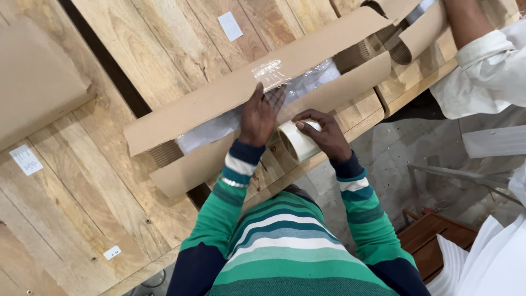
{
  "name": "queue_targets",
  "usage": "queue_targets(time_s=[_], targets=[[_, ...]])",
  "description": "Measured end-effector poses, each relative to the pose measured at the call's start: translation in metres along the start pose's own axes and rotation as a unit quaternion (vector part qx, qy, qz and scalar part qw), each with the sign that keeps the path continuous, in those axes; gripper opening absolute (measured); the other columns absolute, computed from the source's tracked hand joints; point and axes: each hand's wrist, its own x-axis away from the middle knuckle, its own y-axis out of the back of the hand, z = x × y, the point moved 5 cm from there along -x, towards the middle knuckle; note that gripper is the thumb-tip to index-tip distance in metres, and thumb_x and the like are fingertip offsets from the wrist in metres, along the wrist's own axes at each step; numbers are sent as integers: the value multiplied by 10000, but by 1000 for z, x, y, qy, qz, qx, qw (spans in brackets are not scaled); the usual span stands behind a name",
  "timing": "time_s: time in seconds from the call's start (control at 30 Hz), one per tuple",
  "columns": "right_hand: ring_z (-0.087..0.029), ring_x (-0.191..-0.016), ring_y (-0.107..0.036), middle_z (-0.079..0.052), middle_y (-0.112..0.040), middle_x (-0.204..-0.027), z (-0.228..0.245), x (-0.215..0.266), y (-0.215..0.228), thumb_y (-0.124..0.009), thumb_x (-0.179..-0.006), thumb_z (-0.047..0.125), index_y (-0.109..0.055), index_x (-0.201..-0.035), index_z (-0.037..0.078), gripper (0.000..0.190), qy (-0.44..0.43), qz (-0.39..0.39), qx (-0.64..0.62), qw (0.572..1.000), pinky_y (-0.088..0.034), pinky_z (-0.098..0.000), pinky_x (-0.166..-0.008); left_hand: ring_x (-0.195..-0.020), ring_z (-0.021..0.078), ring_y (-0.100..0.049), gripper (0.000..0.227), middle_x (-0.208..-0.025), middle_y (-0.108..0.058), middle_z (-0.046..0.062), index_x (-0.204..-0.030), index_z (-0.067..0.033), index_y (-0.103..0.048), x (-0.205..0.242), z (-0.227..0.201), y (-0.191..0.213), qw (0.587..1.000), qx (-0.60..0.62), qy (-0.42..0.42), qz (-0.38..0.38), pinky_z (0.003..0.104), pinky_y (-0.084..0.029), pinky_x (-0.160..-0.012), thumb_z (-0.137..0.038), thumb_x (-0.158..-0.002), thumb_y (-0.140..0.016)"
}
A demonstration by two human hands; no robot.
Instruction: The person wraps long bamboo parts in white foam sheets, rolls them into brown corrugated paper, and secures the roll with adhesive tape.
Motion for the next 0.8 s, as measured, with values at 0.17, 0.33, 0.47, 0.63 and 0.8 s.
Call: queue_targets(time_s=[0.17, 0.33, 0.47, 0.63, 0.8], targets=[[-129, -1017, -664, -31, -743, -1056, 3, -1, 2, -700, -986, 211, -730, -1101, 38, 210, 20, -3, 9, 1000, -516, -289, -918, -1377, 294, -572, 573, -1464, -537, 160, -1474, -45, -481, 59, -26, -47, 824, -560, -40, 79, 431, -508, -1096, -436, -1062, -563], [-135, -1035, -663, -33, -740, -1079, -1, 2, 0, -709, -982, 202, -726, -1118, 38, 214, 28, 2, 9, 1000, -510, -291, -932, -1537, 385, -386, 623, -1649, -395, 184, -1530, -51, -509, 62, -55, -116, 412, -878, -210, 123, 519, -249, -1284, -493, -1091, -505], [-136, -1044, -660, -34, -741, -1088, -1, 4, -3, -702, -989, 205, -723, -1125, 43, 212, 21, 7, 3, 1000, -506, -291, -945, -1518, 372, -333, 739, -1636, -386, 147, -1528, -47, -465, -2, -33, -61, 309, -920, -144, 192, 557, -205, -1236, -608, -1049, -413], [-149, -1061, -660, -49, -730, -1087, 3, -1, -3, -703, -992, 201, -729, -1113, 37, 206, 37, -7, 21, 999, -504, -296, -951, -1515, 350, -275, 872, -1653, -320, 121, -1588, -76, -330, -61, -41, -50, 247, -940, -143, 187, 562, -159, -1226, -726, -1011, -257], [-148, -1067, -662, -51, -739, -1088, 1, 2, -1, -700, -990, 200, -727, -1108, 36, 204, 21, -5, 0, 1000, -504, -296, -962, -1534, 345, -315, 946, -1664, -343, 155, -1642, -42, -289, -88, -51, -50, 331, -935, -78, 98, 525, -211, -1283, -758, -1026, -232]])
